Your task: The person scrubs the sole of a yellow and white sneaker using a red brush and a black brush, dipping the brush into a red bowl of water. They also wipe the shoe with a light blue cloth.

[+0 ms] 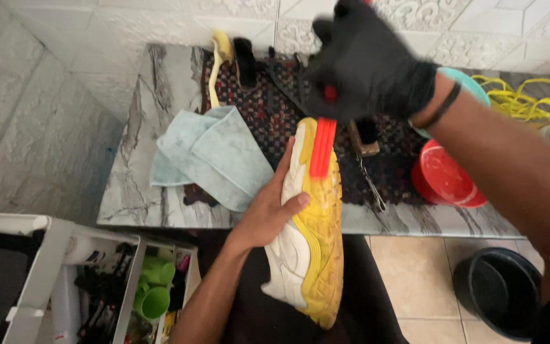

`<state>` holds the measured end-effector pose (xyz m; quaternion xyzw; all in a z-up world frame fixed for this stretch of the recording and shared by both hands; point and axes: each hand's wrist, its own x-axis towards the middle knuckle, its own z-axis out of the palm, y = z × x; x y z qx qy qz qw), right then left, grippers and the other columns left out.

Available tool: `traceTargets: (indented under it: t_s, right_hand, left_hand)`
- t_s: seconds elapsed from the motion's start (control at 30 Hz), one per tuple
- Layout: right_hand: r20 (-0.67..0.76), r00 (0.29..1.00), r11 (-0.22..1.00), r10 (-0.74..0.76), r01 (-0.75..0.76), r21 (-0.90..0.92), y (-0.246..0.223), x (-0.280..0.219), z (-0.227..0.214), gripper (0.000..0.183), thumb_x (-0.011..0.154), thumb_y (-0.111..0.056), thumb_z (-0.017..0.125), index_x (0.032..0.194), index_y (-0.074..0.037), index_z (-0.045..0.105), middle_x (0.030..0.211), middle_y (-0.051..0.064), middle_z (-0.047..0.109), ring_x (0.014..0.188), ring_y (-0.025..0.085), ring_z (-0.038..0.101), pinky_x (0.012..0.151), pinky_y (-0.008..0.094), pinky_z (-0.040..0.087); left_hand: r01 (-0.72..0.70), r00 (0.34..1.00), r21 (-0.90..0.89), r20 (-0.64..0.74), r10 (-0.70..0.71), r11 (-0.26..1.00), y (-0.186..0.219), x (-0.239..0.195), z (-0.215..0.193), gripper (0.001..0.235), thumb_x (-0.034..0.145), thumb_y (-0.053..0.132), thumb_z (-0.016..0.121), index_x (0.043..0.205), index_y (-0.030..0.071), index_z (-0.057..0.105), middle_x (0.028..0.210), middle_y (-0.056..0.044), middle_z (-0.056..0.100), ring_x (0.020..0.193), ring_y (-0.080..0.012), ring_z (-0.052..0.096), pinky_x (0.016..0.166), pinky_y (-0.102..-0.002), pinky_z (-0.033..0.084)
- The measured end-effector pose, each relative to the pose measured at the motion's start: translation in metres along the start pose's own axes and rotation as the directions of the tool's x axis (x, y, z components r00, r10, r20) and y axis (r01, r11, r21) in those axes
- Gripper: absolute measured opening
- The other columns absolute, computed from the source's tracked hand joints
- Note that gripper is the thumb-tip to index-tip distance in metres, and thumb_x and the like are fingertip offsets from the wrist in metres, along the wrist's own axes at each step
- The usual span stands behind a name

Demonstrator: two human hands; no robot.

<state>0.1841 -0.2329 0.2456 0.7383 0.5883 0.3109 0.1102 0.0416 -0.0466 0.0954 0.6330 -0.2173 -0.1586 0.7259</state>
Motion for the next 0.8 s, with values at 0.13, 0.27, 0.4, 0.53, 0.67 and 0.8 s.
traceTargets:
  t_s: [0.13, 0.27, 0.4, 0.53, 0.67, 0.8]
  right_hand:
    - [-0.043, 0.995, 0.958, -0.085, 0.093, 0.272, -0.008, 0.001, -0.002, 0.026, 0.083, -0.028, 0.065, 0.06, -0.017, 0.058, 0.052, 0.004, 0.045, 0.051, 0.028, 0.046, 0.058, 0.046, 0.039]
    - [0.081, 0.996, 0.999, 0.022, -0.026, 0.048, 0.011, -0.017, 0.0, 0.026, 0.08, -0.043, 0.068, 0.063, -0.026, 0.058, 0.057, 0.008, 0.048, 0.063, 0.036, 0.049, 0.07, 0.05, 0.034]
    - [0.03, 0.999, 0.993, 0.021, -0.024, 0.116, -0.023, -0.016, -0.008, 0.026, 0.081, -0.043, 0.07, 0.065, -0.023, 0.065, 0.067, 0.008, 0.051, 0.056, 0.032, 0.048, 0.066, 0.051, 0.038]
    - [-0.025, 0.999, 0.995, 0.03, -0.027, 0.097, -0.008, -0.022, -0.012, 0.03, 0.085, -0.036, 0.068, 0.062, -0.022, 0.055, 0.058, 0.005, 0.043, 0.065, 0.032, 0.049, 0.066, 0.048, 0.034]
    - [0.049, 0.994, 0.995, 0.095, -0.096, 0.024, 0.001, -0.032, 0.013, 0.03, 0.072, -0.053, 0.065, 0.063, -0.025, 0.058, 0.058, 0.005, 0.049, 0.063, 0.036, 0.053, 0.067, 0.051, 0.033]
    - [-0.125, 0.99, 0.979, -0.06, 0.083, 0.187, -0.038, -0.013, -0.011, 0.04, 0.087, -0.024, 0.062, 0.053, -0.015, 0.044, 0.052, 0.001, 0.033, 0.067, 0.029, 0.043, 0.065, 0.043, 0.031]
  left_hand:
    - [-0.054, 0.998, 0.03, -0.026, 0.055, 0.998, -0.004, -0.001, 0.0, 0.095, 0.096, 0.047, 0.057, 0.165, 0.017, -0.001, 0.167, -0.015, 0.027, 0.149, -0.0304, 0.034, 0.117, -0.046, 0.033]
    - [-0.017, 0.999, 0.009, -0.035, 0.018, 1.0, -0.007, 0.001, 0.0, 0.102, 0.091, 0.058, 0.057, 0.163, 0.018, -0.003, 0.172, -0.008, 0.017, 0.154, -0.0228, 0.03, 0.119, -0.039, 0.034]
    - [0.006, 0.999, 0.038, -0.037, -0.005, 0.999, 0.0, 0.0, 0.001, 0.101, 0.091, 0.058, 0.056, 0.163, 0.021, -0.004, 0.171, -0.008, 0.02, 0.152, -0.0246, 0.034, 0.116, -0.038, 0.039]
    - [-0.03, 0.998, 0.036, -0.045, 0.032, 0.999, -0.005, 0.002, 0.0, 0.104, 0.089, 0.06, 0.057, 0.164, 0.018, -0.001, 0.166, -0.007, 0.032, 0.146, -0.0204, 0.042, 0.115, -0.036, 0.039]
    - [-0.069, 0.997, 0.0, -0.044, 0.069, 0.998, -0.012, 0.003, 0.002, 0.103, 0.092, 0.058, 0.058, 0.163, 0.016, -0.004, 0.171, -0.011, 0.019, 0.151, -0.0213, 0.031, 0.12, -0.036, 0.031]
    - [-0.005, 0.999, 0.052, -0.048, 0.008, 0.999, 0.0, 0.001, 0.002, 0.094, 0.094, 0.053, 0.054, 0.164, 0.021, -0.001, 0.169, -0.007, 0.028, 0.151, -0.0241, 0.037, 0.115, -0.038, 0.038]
